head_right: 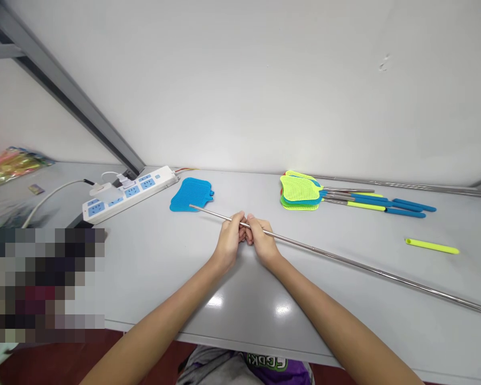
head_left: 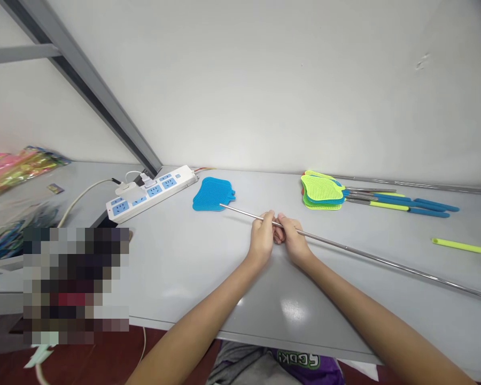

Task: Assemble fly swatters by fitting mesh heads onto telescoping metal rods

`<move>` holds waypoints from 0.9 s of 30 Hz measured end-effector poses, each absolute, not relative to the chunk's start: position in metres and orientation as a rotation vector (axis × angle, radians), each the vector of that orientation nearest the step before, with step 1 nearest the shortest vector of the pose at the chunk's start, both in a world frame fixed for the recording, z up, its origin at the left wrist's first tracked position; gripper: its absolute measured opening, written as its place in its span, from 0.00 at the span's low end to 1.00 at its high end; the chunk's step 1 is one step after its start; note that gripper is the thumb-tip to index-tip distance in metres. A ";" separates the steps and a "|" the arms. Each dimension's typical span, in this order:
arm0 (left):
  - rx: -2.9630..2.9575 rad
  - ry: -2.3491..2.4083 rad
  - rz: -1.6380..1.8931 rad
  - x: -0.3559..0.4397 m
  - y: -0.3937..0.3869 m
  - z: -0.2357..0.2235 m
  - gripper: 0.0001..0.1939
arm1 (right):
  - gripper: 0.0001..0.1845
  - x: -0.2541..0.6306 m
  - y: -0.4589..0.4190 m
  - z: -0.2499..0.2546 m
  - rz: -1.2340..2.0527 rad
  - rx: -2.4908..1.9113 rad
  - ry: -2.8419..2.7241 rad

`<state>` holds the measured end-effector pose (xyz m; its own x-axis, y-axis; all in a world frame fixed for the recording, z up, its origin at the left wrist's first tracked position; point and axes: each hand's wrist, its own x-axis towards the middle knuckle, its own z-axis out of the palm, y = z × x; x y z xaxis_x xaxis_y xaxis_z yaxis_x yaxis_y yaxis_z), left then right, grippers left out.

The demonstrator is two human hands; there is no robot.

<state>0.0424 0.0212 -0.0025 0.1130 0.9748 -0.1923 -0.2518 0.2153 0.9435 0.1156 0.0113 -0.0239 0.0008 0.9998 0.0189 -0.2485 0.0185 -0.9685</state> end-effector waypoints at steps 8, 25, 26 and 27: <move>0.965 1.046 1.050 0.041 0.023 -0.005 0.21 | 0.26 0.118 0.013 -0.027 1.357 -0.956 -0.960; 1.522 1.097 1.099 0.043 -0.006 0.003 0.19 | 0.22 0.124 0.017 -0.029 1.356 -1.045 -0.817; 1.562 1.091 1.114 0.044 -0.010 0.005 0.19 | 0.22 0.124 0.017 -0.030 1.392 -1.052 -0.850; 1.603 1.080 1.149 0.045 -0.014 0.007 0.18 | 0.22 0.124 0.017 -0.031 1.425 -1.051 -0.882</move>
<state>0.0449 -0.0137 0.0072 0.2001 0.9550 0.2188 0.1592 -0.2521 0.9545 0.1238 0.0166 -0.0306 -0.0021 0.9921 -0.1252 -0.3303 -0.1189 -0.9364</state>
